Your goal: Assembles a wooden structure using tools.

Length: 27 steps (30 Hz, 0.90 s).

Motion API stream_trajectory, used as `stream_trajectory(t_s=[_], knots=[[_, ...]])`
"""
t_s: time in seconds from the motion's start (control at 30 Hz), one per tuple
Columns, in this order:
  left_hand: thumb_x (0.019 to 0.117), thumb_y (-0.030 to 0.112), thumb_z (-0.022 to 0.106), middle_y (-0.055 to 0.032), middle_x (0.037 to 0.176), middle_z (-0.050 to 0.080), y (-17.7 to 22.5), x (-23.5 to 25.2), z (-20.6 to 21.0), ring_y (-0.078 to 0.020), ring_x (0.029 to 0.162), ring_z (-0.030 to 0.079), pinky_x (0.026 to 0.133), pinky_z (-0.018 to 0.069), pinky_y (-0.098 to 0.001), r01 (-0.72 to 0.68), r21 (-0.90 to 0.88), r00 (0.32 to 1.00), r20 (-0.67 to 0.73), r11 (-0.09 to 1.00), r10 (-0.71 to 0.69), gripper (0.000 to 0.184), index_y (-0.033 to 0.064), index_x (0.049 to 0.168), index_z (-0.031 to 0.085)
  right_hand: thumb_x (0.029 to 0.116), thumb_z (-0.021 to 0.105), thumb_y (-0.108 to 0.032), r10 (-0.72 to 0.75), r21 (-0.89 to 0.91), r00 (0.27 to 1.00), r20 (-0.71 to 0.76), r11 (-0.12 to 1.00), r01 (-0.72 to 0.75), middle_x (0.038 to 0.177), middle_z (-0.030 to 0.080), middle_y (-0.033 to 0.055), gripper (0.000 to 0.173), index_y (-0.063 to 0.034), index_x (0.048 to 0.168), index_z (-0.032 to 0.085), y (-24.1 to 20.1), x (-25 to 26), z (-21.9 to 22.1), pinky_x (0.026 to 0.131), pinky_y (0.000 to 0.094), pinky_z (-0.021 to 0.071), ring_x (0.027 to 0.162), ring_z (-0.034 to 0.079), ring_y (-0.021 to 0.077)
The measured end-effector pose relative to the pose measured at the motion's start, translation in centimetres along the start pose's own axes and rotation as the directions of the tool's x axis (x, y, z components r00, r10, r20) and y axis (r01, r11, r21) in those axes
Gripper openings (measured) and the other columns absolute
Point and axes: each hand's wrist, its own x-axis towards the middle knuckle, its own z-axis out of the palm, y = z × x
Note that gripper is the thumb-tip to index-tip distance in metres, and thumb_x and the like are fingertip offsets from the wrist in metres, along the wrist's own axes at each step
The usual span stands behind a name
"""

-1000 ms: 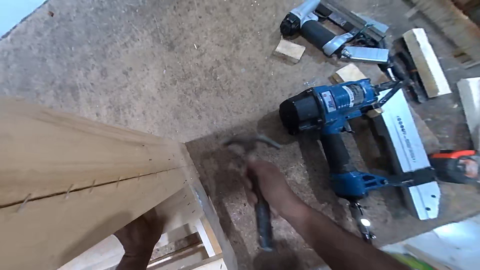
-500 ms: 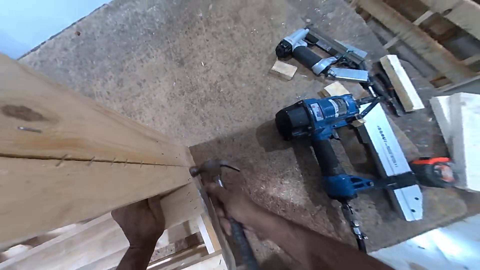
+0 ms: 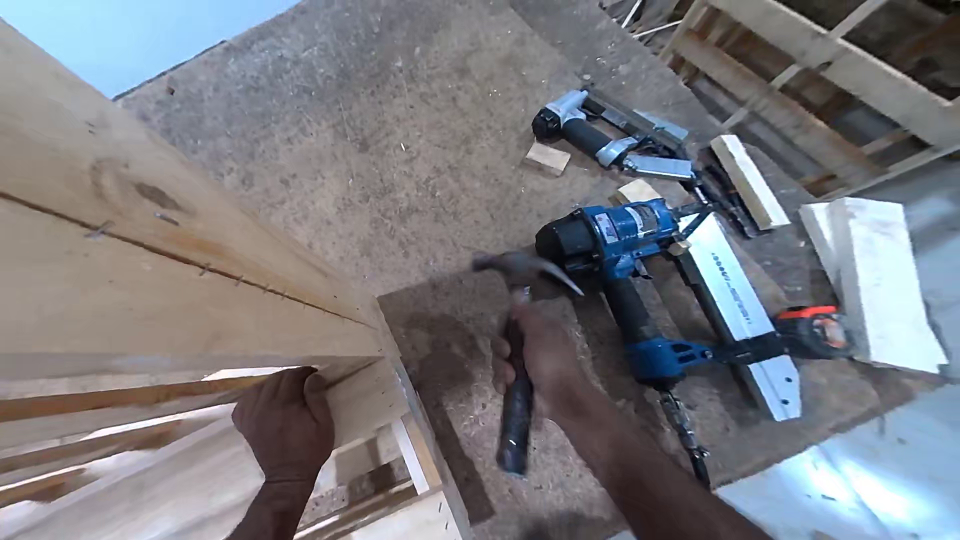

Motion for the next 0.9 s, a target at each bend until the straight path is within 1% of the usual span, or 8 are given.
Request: stream_trajectory(t_s=[0.03,0.2,0.37,0.5,0.57,0.67,0.8,0.9], knots=[[0.1037,0.046,0.027,-0.0111,0.100,0.073,0.1,0.0,-0.1,-0.0345,0.100,0.068,0.093,0.0467,-0.0594,0.001,0.000,1.000,0.000,1.000,-0.001,0.059,0.0120,0.099,0.075,0.1089,0.028,-0.058,0.005,0.058,0.999,-0.039,0.998,-0.003,0.062,0.051,0.0033,0.058,-0.0075,0.096,0.053,0.5,-0.2,1.0,0.045,0.0339,0.0521,0.045,0.051,0.0155],[0.1048,0.045,0.028,-0.0110,0.101,0.074,0.0,0.2,-0.2,-0.0338,0.101,0.068,0.096,0.0460,-0.0591,-0.005,0.000,1.000,-0.001,1.000,0.005,0.058,0.0117,0.100,0.075,0.1109,0.034,-0.048,0.253,-0.395,0.922,0.292,0.910,-0.124,0.064,0.051,-0.0024,0.047,-0.0087,0.104,0.058,1.5,-0.8,2.9,0.043,0.0276,0.0491,0.046,0.051,0.0096],[0.1047,0.046,0.029,-0.0104,0.101,0.074,0.1,0.2,-0.2,-0.0331,0.102,0.068,0.099,0.0440,-0.0583,-0.008,-0.010,1.000,-0.006,1.000,0.007,0.057,0.0121,0.099,0.075,0.1098,0.026,-0.056,0.074,0.031,0.997,0.036,0.997,-0.075,0.061,0.050,0.0026,0.057,-0.0067,0.095,0.052,1.2,-0.3,2.7,0.044,0.0313,0.0509,0.044,0.051,0.0138],[0.1047,0.046,0.028,-0.0101,0.101,0.074,0.0,0.4,0.0,-0.0329,0.103,0.068,0.098,0.0451,-0.0584,-0.012,0.006,1.000,-0.008,1.000,0.012,0.058,0.0129,0.100,0.075,0.1109,0.035,-0.045,0.237,-0.413,0.938,0.254,0.903,-0.117,0.067,0.052,-0.0010,0.044,-0.0077,0.108,0.058,2.2,-0.9,3.7,0.045,0.0289,0.0503,0.048,0.052,0.0107],[0.1049,0.047,0.028,-0.0100,0.102,0.074,-0.2,0.4,0.0,-0.0328,0.103,0.068,0.098,0.0449,-0.0592,-0.018,0.003,1.000,0.003,1.000,0.018,0.058,0.0128,0.101,0.075,0.1104,0.035,-0.048,0.171,-0.390,0.958,0.229,0.918,-0.070,0.065,0.053,-0.0014,0.049,-0.0073,0.103,0.060,1.7,0.6,1.9,0.046,0.0257,0.0487,0.048,0.052,0.0088],[0.1046,0.045,0.028,-0.0093,0.099,0.073,-0.2,0.2,0.0,-0.0323,0.100,0.068,0.094,0.0461,-0.0585,-0.028,0.017,1.000,0.004,0.999,0.028,0.057,0.0131,0.099,0.075,0.1093,0.032,-0.056,0.077,-0.070,0.997,-0.018,0.994,-0.079,0.067,0.054,0.0045,0.057,-0.0046,0.101,0.056,3.0,2.8,2.9,0.048,0.0328,0.0520,0.049,0.053,0.0155],[0.1049,0.045,0.028,-0.0068,0.099,0.074,-0.5,0.4,0.3,-0.0295,0.100,0.068,0.092,0.0481,-0.0552,-0.048,0.041,0.999,-0.023,0.998,0.049,0.056,0.0159,0.100,0.075,0.1103,0.033,-0.051,0.273,-0.402,0.933,0.236,0.901,-0.163,0.065,0.050,-0.0014,0.047,-0.0100,0.101,0.055,4.1,2.7,3.6,0.045,0.0287,0.0503,0.047,0.050,0.0103],[0.1050,0.044,0.029,-0.0084,0.099,0.073,-0.6,0.3,0.2,-0.0310,0.100,0.068,0.092,0.0474,-0.0560,-0.048,0.021,0.998,-0.033,0.999,0.048,0.055,0.0143,0.099,0.075,0.1095,0.036,-0.052,0.168,-0.380,0.961,0.222,0.922,-0.074,0.065,0.052,-0.0010,0.050,-0.0082,0.097,0.059,3.3,3.4,1.4,0.045,0.0253,0.0480,0.047,0.051,0.0086]])
